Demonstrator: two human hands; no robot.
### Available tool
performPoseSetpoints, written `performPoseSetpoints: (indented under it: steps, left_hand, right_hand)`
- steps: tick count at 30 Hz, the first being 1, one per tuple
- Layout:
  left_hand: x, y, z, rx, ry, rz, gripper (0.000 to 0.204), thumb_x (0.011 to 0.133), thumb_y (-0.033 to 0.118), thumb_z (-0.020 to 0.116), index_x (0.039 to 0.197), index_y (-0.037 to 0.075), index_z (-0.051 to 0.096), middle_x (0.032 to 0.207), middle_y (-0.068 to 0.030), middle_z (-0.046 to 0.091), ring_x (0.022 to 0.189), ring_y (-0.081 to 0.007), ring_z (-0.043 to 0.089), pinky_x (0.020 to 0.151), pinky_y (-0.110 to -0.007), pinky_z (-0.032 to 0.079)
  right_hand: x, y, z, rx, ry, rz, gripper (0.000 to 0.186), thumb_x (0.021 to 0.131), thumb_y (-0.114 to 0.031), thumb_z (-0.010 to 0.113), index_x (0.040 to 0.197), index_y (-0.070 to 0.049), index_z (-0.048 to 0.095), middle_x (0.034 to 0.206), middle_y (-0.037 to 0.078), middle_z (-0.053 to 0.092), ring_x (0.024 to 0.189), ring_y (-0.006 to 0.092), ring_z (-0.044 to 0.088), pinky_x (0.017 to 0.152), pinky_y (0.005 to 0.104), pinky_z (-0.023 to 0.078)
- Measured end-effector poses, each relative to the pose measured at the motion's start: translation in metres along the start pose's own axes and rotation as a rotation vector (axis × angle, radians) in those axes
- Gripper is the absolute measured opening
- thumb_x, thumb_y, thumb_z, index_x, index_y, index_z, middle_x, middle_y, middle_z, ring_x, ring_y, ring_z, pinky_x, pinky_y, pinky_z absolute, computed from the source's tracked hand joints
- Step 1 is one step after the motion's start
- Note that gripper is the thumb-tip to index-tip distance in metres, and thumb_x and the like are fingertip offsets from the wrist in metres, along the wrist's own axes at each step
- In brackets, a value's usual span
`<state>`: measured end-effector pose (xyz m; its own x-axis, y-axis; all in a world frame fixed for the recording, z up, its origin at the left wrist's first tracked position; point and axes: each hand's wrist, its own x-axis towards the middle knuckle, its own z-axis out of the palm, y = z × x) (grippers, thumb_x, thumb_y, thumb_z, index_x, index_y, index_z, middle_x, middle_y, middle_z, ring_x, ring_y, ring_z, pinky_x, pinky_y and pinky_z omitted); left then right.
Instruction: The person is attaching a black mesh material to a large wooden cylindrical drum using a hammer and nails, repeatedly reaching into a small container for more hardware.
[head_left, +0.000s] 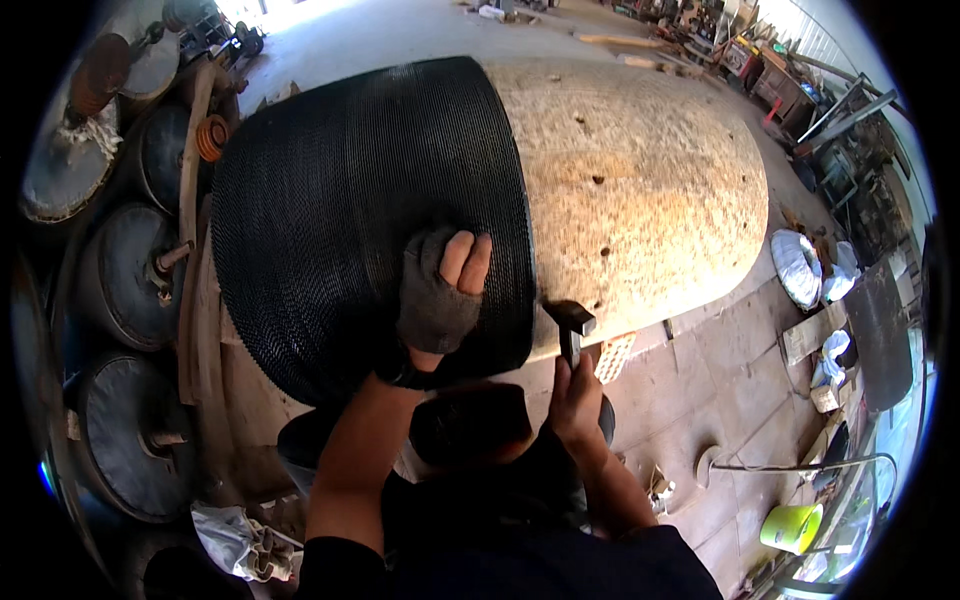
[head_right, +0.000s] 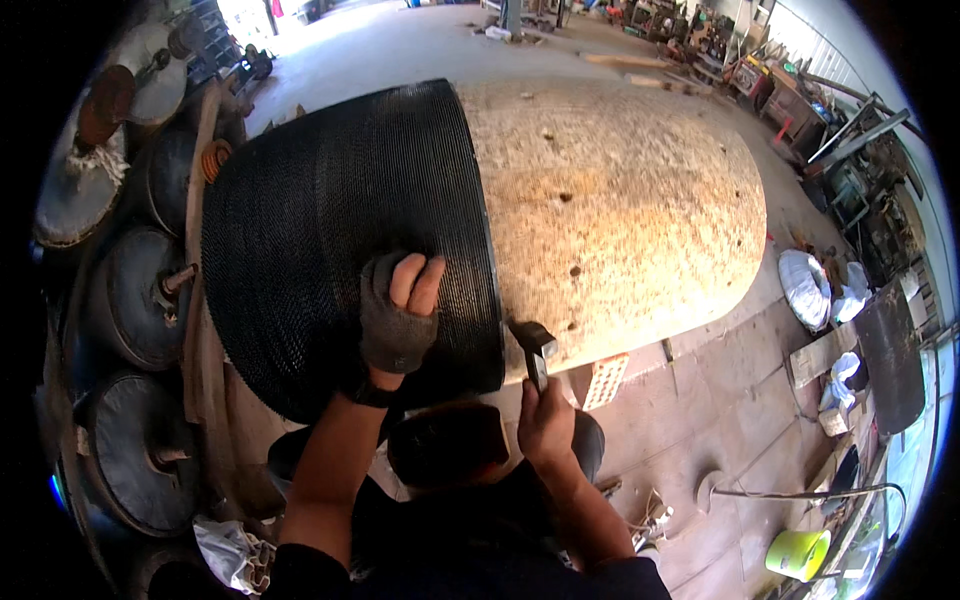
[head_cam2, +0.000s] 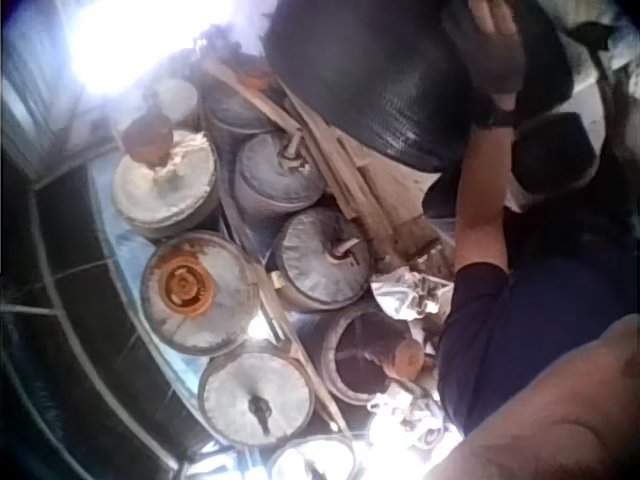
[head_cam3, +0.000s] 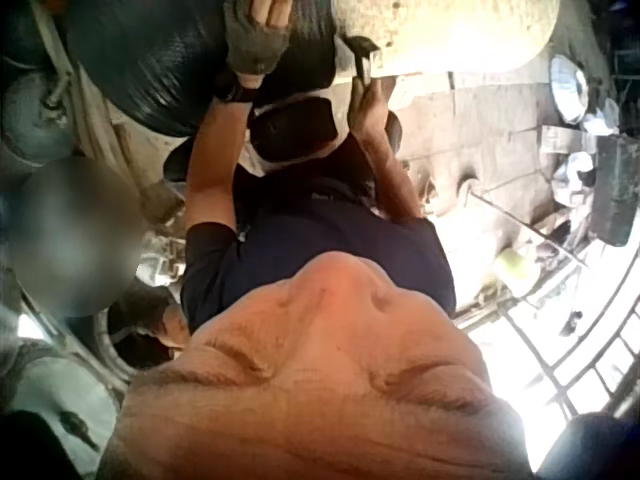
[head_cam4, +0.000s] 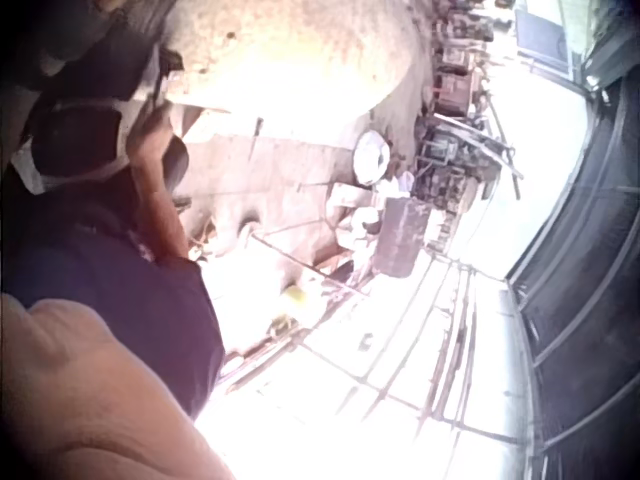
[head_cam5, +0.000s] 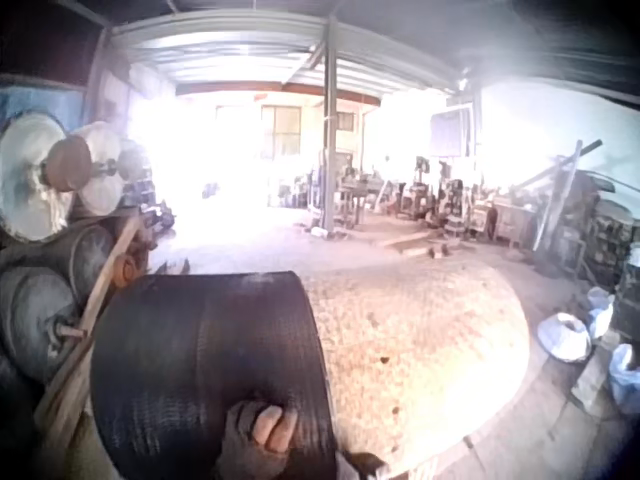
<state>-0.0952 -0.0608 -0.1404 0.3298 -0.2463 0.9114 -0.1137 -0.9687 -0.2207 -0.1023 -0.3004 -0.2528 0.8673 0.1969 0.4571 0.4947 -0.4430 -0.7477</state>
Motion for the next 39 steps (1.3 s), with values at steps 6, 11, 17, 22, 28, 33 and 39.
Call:
performPoseSetpoints:
  steps: [6, 11, 17, 22, 28, 33, 39]
  left_hand:
    - [0.007, 0.004, -0.002, -0.011, -0.044, -0.024, 0.037, 0.082, 0.002, 0.067, 0.119, 0.005, 0.068, 0.111, -0.0123, 0.059, 0.097, -0.0314, 0.062, 0.085, -0.047, 0.052]
    - [0.008, 0.002, -0.001, 0.085, -0.035, -0.014, 0.042, 0.082, -0.001, 0.064, 0.122, 0.006, 0.067, 0.11, -0.0114, 0.058, 0.093, -0.0301, 0.061, 0.082, -0.045, 0.052]
    - [-0.009, 0.057, -0.024, -0.143, -0.085, -0.117, 0.042, 0.085, -0.003, 0.059, 0.127, 0.001, 0.063, 0.102, -0.0156, 0.063, 0.09, -0.0316, 0.061, 0.081, -0.045, 0.051]
    - [-0.067, 0.122, -0.019, -0.467, -0.131, -0.287, 0.049, 0.088, -0.003, 0.06, 0.137, -0.001, 0.054, 0.097, -0.0135, 0.066, 0.09, -0.0311, 0.062, 0.086, -0.044, 0.049]
    - [-0.081, 0.135, -0.012, -0.423, -0.252, -0.285, 0.056, 0.087, -0.003, 0.061, 0.142, 0.002, 0.052, 0.098, -0.0134, 0.066, 0.095, -0.0337, 0.062, 0.089, -0.046, 0.049]
    - [-0.084, 0.138, -0.008, -0.46, -0.25, -0.392, 0.058, 0.083, -0.005, 0.063, 0.14, 0.002, 0.053, 0.099, -0.0137, 0.065, 0.093, -0.0311, 0.062, 0.088, -0.045, 0.05]
    - [-0.074, 0.149, -0.012, -0.427, -0.228, -0.424, 0.059, 0.081, -0.008, 0.063, 0.138, 0.001, 0.053, 0.095, -0.0128, 0.064, 0.089, -0.0282, 0.062, 0.081, -0.043, 0.051]
  right_hand:
    - [-0.023, 0.014, -0.006, 0.298, 0.132, -0.16, 0.013, 0.098, -0.006, 0.057, 0.107, 0.004, 0.056, 0.076, 0.022, 0.06, 0.061, 0.0336, 0.062, 0.056, 0.0401, 0.046]
    - [-0.025, 0.031, 0.007, -0.048, -0.021, 0.06, 0.023, 0.098, -0.021, 0.064, 0.096, -0.002, 0.05, 0.07, 0.027, 0.063, 0.067, 0.051, 0.062, 0.056, 0.0579, 0.048]
    - [-0.065, 0.037, -0.01, 0.04, -0.012, 0.078, 0.021, 0.101, -0.018, 0.061, 0.095, -0.003, 0.049, 0.066, 0.025, 0.059, 0.062, 0.0475, 0.061, 0.05, 0.0524, 0.043]
    - [-0.07, 0.033, -0.012, 0.132, 0.007, 0.09, 0.02, 0.101, -0.017, 0.061, 0.095, -0.002, 0.049, 0.065, 0.023, 0.058, 0.058, 0.0454, 0.059, 0.049, 0.0509, 0.041]
    - [-0.075, 0.037, -0.015, 0.137, -0.058, 0.115, 0.022, 0.101, -0.02, 0.062, 0.095, -0.002, 0.05, 0.066, 0.024, 0.059, 0.06, 0.0456, 0.061, 0.051, 0.0514, 0.043]
    - [-0.082, 0.042, -0.013, 0.139, -0.064, 0.117, 0.023, 0.101, -0.021, 0.062, 0.096, -0.002, 0.051, 0.066, 0.024, 0.06, 0.061, 0.0456, 0.062, 0.051, 0.0505, 0.045]
    - [-0.085, 0.045, -0.012, 0.164, -0.052, 0.089, 0.021, 0.101, -0.021, 0.062, 0.1, -0.002, 0.053, 0.068, 0.024, 0.061, 0.063, 0.0459, 0.063, 0.052, 0.0496, 0.046]
